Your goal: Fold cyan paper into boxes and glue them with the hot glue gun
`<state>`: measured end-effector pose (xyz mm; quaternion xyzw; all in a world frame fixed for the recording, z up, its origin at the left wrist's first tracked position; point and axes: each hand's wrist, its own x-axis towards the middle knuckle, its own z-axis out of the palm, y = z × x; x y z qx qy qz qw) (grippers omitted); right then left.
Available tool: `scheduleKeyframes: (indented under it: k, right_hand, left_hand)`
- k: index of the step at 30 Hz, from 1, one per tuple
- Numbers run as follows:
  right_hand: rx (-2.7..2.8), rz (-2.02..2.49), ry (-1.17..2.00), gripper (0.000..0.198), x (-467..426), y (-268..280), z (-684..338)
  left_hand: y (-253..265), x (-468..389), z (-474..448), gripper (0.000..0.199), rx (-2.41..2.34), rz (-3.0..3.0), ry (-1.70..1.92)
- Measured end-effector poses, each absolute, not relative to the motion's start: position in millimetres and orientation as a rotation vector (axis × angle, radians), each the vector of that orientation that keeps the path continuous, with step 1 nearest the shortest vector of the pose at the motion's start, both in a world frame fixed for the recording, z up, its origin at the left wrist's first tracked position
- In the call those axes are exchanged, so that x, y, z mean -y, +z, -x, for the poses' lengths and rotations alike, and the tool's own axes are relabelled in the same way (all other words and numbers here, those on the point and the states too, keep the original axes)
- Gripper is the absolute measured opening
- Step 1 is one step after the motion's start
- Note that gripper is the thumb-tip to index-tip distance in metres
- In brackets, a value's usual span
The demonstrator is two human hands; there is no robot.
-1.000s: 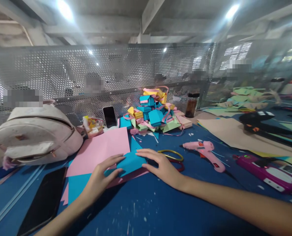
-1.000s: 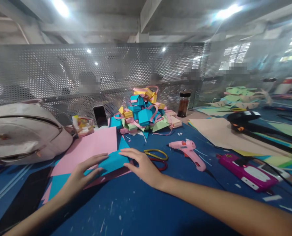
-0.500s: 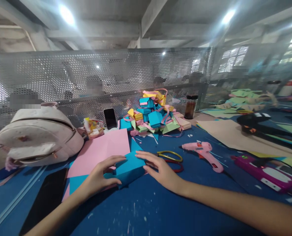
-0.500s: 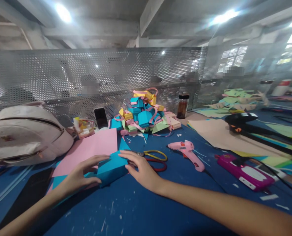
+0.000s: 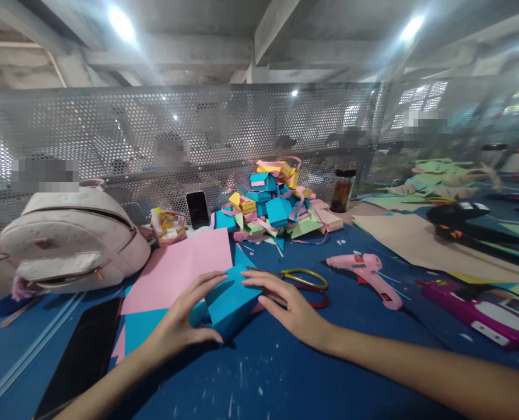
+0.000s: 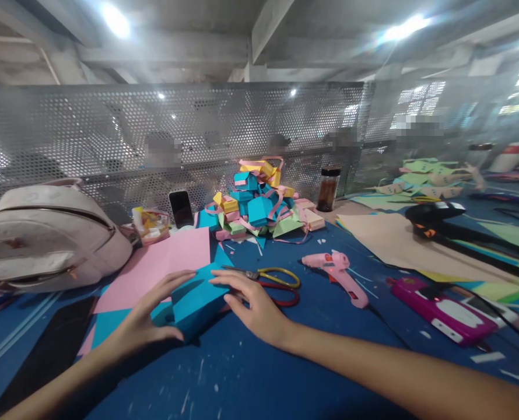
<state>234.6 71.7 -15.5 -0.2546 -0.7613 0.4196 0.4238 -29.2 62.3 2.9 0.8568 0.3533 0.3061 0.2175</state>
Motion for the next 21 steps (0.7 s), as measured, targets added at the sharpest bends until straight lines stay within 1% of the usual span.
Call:
scheduleKeyframes:
  k: [3,6,9,11,15,17,19,21]
  right_hand:
    - [1.877,0.577,1.14,0.032,-68.4,-12.4,-233.8]
    - [1.899,0.572,1.155,0.032,-65.1,-12.0,-233.6]
    - [1.952,0.564,1.203,0.036,-62.4,-15.2,-234.0]
    - [1.97,0.517,1.262,0.049,-61.0,-18.4,-233.8]
    - [2.009,0.502,1.355,0.1,-55.1,-19.0,-228.2]
    - [2.027,0.553,1.406,0.121,-49.8,-14.3,-222.4]
    - [2.019,0.591,1.466,0.134,-44.6,-7.9,-215.5]
    - [1.995,0.644,1.531,0.136,-41.2,-1.9,-209.1]
  left_hand:
    - [3.9,-56.0,23.7,0.098,-0.933,-2.443,0.872]
    - [5.0,-45.9,16.0,0.107,-0.966,-2.478,0.874]
    - [7.3,-33.2,7.5,0.11,-1.015,-2.525,0.892]
    - [10.0,-25.4,2.4,0.109,-1.017,-2.569,0.898]
    - [15.9,-15.5,-5.9,0.107,-1.059,-2.609,0.943]
    - [17.1,-13.6,-9.6,0.104,-1.076,-2.593,0.996]
    - [16.7,-12.8,-13.7,0.102,-1.044,-2.575,1.061]
    - [16.1,-12.0,-18.5,0.104,-0.986,-2.565,1.107]
